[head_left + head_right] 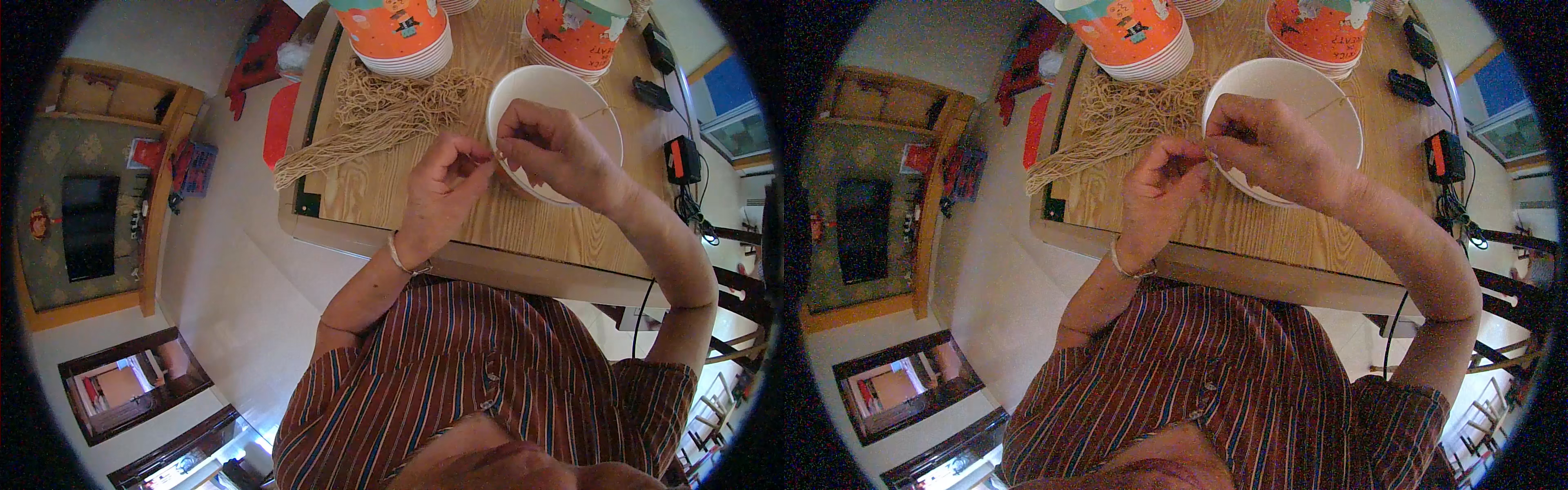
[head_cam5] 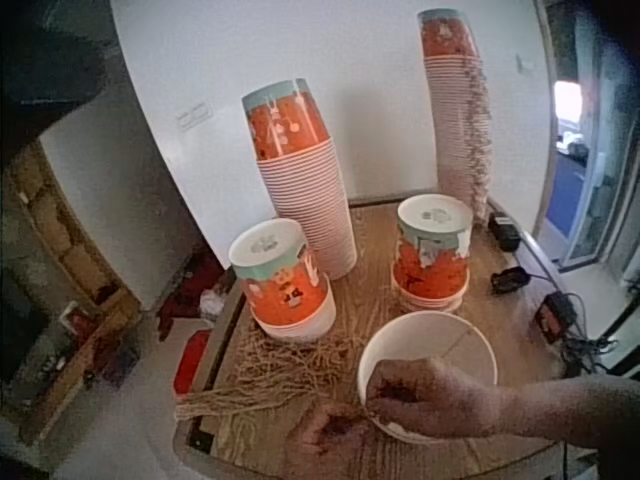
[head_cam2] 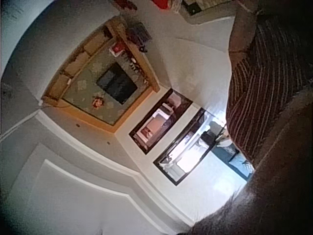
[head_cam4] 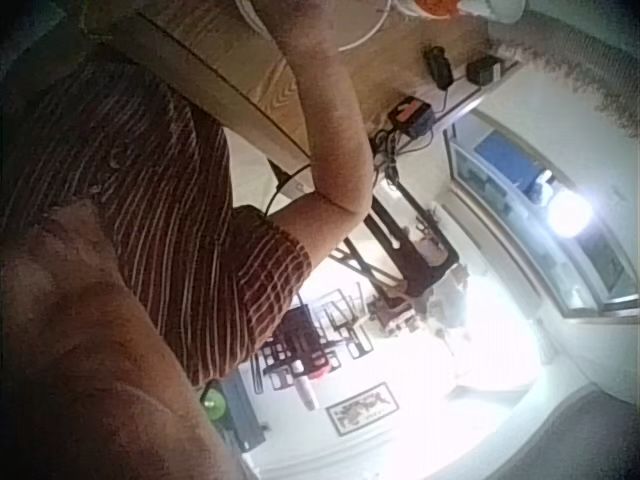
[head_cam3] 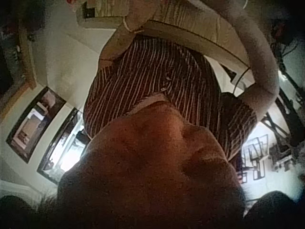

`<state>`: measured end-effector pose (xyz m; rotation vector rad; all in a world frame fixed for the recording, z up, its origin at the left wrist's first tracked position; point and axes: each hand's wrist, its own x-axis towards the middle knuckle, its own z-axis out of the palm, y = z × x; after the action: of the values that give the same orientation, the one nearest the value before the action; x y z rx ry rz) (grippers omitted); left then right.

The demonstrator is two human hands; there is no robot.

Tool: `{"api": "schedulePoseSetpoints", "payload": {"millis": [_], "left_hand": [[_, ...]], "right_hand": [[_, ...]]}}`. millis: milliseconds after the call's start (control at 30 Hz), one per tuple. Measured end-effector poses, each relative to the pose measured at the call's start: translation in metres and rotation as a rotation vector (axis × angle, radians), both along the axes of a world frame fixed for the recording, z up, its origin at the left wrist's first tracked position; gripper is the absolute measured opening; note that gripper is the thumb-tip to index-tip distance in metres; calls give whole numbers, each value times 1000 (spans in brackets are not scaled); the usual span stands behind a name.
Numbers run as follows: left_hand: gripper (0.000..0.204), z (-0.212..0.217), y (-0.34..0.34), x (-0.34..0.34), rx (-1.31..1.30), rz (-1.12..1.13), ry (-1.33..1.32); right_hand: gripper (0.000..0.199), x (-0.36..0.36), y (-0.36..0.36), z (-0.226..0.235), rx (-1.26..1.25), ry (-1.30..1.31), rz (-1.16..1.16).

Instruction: Tying strings onto a paper bowl to create a handle or decorative element.

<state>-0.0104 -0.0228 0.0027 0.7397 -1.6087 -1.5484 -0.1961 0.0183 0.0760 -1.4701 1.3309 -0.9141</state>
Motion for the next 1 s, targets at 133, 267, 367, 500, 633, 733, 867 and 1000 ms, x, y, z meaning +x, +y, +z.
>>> {"api": "schedulePoseSetpoints", "payload": {"millis": [133,267,367,500,633,733,867,1000], "left_hand": [[15,1,1,-3,-50,8,28],[15,-1,1,-5,-234,50,12],[15,-2,1,-6,-299,64,11],[14,-5,0,-5,-245,59,3],[12,-6,5,-4,-137,75,-5],[10,-13,8,-4,-4,72,-27],[11,-22,15,-8,25,35,121],[11,-25,13,-8,1,29,54]], "right_hand": [[8,0,1,1,126,-63,15],[8,0,2,0,130,-109,24],[7,-1,3,-1,114,-90,29],[6,-1,2,0,83,-78,30],[8,-4,1,-2,90,-77,31],[8,-3,2,1,101,-54,37],[8,2,5,4,96,-86,36],[6,1,6,-4,-24,-42,71]]}}
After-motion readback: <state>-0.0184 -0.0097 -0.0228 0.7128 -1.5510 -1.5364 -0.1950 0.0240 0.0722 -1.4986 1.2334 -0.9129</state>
